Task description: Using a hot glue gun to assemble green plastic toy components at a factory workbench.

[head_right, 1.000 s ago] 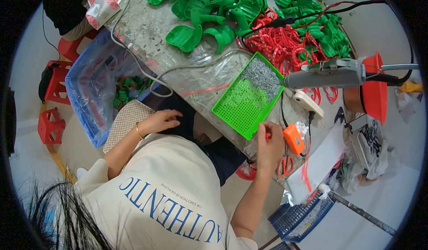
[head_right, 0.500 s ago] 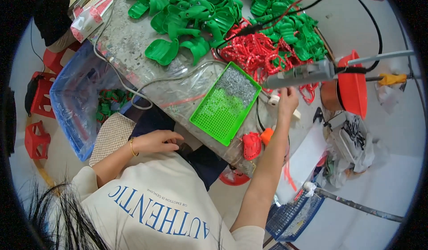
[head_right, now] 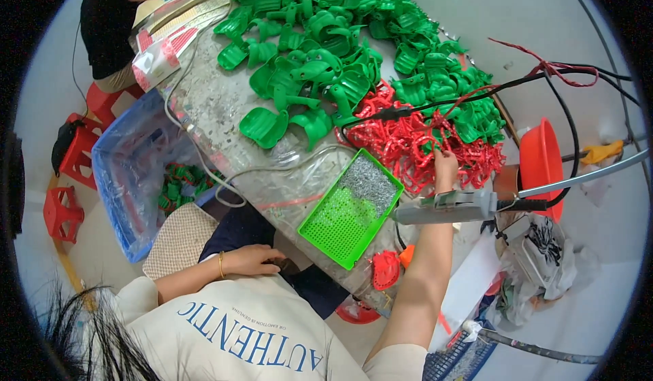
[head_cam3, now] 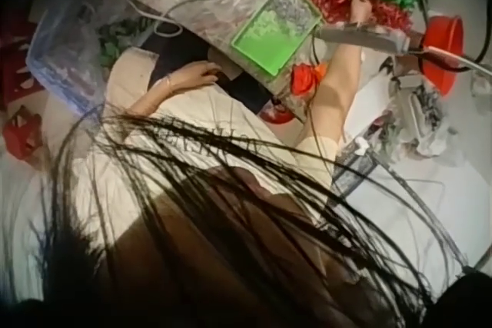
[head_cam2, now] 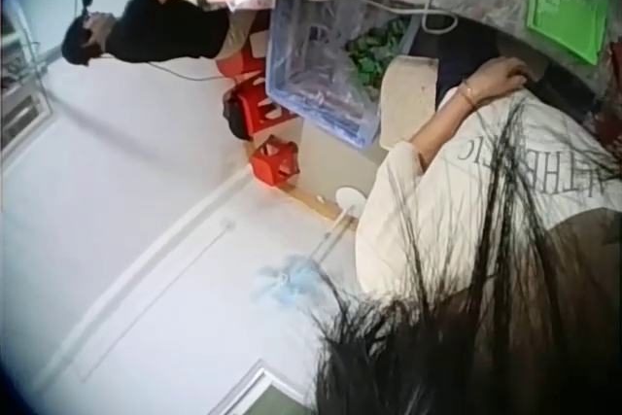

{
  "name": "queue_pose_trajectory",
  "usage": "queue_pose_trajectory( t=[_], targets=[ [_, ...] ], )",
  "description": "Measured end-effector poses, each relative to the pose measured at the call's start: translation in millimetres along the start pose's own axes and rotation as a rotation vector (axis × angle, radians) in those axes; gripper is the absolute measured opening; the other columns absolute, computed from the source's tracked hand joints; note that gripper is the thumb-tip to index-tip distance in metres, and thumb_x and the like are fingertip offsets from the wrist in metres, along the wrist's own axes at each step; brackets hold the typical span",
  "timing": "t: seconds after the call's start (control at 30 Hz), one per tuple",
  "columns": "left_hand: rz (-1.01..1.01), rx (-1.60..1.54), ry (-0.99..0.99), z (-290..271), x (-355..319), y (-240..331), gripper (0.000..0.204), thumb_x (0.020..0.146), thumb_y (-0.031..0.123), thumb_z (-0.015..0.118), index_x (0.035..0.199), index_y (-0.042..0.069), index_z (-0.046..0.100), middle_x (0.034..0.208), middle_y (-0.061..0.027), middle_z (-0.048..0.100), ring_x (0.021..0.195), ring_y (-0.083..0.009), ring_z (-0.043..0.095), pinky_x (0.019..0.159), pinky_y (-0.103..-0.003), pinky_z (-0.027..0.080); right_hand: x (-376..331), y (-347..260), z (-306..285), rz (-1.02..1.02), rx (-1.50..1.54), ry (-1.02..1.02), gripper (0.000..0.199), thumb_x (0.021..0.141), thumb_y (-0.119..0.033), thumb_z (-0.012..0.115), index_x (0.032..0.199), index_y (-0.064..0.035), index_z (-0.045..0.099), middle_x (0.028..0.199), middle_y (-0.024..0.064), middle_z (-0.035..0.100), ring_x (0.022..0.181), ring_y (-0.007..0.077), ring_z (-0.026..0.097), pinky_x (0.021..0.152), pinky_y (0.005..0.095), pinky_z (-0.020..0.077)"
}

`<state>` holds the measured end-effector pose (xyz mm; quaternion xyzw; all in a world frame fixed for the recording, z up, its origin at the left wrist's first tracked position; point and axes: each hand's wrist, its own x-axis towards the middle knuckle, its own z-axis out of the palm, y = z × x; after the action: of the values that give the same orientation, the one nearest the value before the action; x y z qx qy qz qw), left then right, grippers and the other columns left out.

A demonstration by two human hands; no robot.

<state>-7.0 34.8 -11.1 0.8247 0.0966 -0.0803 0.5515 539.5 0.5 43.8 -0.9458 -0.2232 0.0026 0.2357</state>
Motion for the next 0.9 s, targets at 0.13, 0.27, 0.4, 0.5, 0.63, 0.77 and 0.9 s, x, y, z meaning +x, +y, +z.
queue_pose_trajectory(
  t=[0.13, 0.27, 0.4, 0.5, 0.63, 0.77, 0.9],
  targets=[
    [-0.047, 0.029, -0.07, 0.7, 5.3, -4.1, 0.043, 0.086, 0.029, 0.054, 0.12, 0.003, 0.052, 0.106, -0.0185, 0.058, 0.1, -0.0312, 0.054, 0.087, -0.037, 0.043, 43.5, 26.7, 10.5, 0.158, -0.044, -0.148, 0.051, 0.067, -0.042, 0.07, 0.1, -0.0035, 0.066, 0.096, 0.0207, 0.065, 0.094, 0.0322, 0.062, 0.081, 0.0405, 0.0467],
    [-0.05, 0.026, -0.005, 8.0, 3.3, -13.2, 0.042, 0.085, 0.032, 0.054, 0.117, 0.005, 0.053, 0.101, -0.0188, 0.059, 0.095, -0.0331, 0.056, 0.084, -0.038, 0.044, 59.7, 35.7, 33.2, 0.205, -0.088, -0.088, 0.039, 0.064, -0.035, 0.074, 0.084, -0.0025, 0.066, 0.079, 0.0123, 0.06, 0.075, 0.0233, 0.056, 0.066, 0.0383, 0.0424],
    [-0.047, 0.054, 0.037, 6.6, 1.7, -11.5, 0.042, 0.084, 0.035, 0.054, 0.115, 0.007, 0.054, 0.095, -0.0211, 0.059, 0.091, -0.0355, 0.057, 0.081, -0.04, 0.045, 63.0, 38.9, 45.3, 0.05, 0.059, -0.11, 0.021, 0.068, -0.024, 0.073, 0.066, -0.0059, 0.063, 0.056, 0.001, 0.053, 0.045, 0.0135, 0.045, 0.044, 0.0342, 0.0342],
    [-0.021, 0.049, 0.019, 9.0, 1.7, -16.0, 0.041, 0.084, 0.035, 0.054, 0.115, 0.007, 0.054, 0.096, -0.021, 0.059, 0.091, -0.0354, 0.057, 0.081, -0.04, 0.045, 51.7, 30.0, 40.1, 0.085, 0.315, -0.164, 0.018, 0.073, -0.021, 0.07, 0.066, -0.0074, 0.061, 0.056, -0.0011, 0.052, 0.042, 0.0119, 0.043, 0.042, 0.031, 0.0331],
    [-0.101, 0.067, -0.033, 0.2, 0.6, -3.7, 0.037, 0.085, 0.031, 0.053, 0.113, 0.007, 0.054, 0.099, -0.0166, 0.059, 0.094, -0.0315, 0.055, 0.084, -0.037, 0.044, 33.2, 28.8, 22.7, 0.173, 0.186, -0.284, 0.023, 0.079, -0.028, 0.061, 0.081, -0.0049, 0.065, 0.075, 0.0059, 0.065, 0.069, 0.0171, 0.059, 0.066, 0.035, 0.0466],
    [-0.051, 0.07, 0.002, 4.9, -1.7, -10.8, 0.039, 0.085, 0.031, 0.053, 0.115, 0.006, 0.054, 0.097, -0.0168, 0.058, 0.095, -0.0322, 0.054, 0.084, -0.038, 0.043, 14.5, 9.5, -0.1, -0.128, 0.417, -0.307, 0.021, 0.077, -0.015, 0.063, 0.059, -0.0072, 0.054, 0.054, -0.0003, 0.053, 0.041, 0.0107, 0.044, 0.038, 0.0249, 0.033],
    [-0.053, 0.083, 0.004, -3.1, -7.5, -8.1, 0.045, 0.084, 0.035, 0.053, 0.118, 0.006, 0.052, 0.101, -0.0214, 0.057, 0.095, -0.0357, 0.055, 0.084, -0.04, 0.044, -11.5, -18.5, -37.2, 0.063, 0.752, -0.12, 0.013, 0.077, -0.011, 0.058, 0.072, 0.0011, 0.057, 0.066, 0.0052, 0.06, 0.05, 0.0152, 0.057, 0.044, 0.0262, 0.0427]
  ],
)
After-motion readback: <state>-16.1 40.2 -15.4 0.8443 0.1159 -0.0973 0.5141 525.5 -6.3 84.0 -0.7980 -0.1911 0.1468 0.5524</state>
